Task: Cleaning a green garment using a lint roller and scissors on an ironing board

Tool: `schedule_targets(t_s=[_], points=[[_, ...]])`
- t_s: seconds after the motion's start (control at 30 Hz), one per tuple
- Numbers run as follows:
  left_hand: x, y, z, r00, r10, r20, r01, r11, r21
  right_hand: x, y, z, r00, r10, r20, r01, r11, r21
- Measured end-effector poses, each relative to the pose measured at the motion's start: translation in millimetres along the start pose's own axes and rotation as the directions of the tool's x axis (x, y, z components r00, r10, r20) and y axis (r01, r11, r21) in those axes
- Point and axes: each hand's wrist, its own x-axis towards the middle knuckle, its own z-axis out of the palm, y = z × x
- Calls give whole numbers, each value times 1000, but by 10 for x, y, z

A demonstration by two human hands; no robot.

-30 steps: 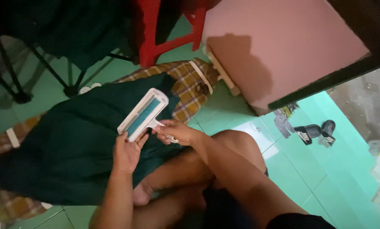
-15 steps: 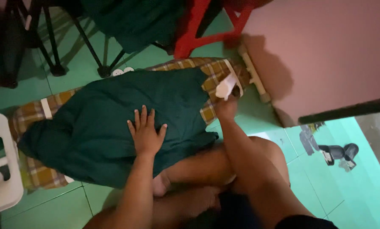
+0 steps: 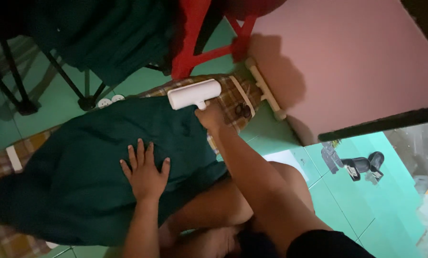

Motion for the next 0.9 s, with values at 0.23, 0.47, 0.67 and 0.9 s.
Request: schedule_targets(t_s=[0.23, 0.47, 0.67, 0.9], points=[[19, 30, -19, 999, -41, 21, 40, 999, 6, 539, 159, -431, 960, 280, 30, -278, 924, 262], [17, 34, -29, 999, -8, -48, 5, 999, -54, 665, -171, -986, 953, -103, -284, 124, 990, 59], [34, 38, -25, 1000, -30, -6, 30, 999, 28, 724, 413, -1064, 825, -288, -486, 270, 957, -109], [7, 27, 9, 995, 16, -93, -18, 1000, -21, -755, 102, -678, 971, -237, -26, 238, 970, 47]])
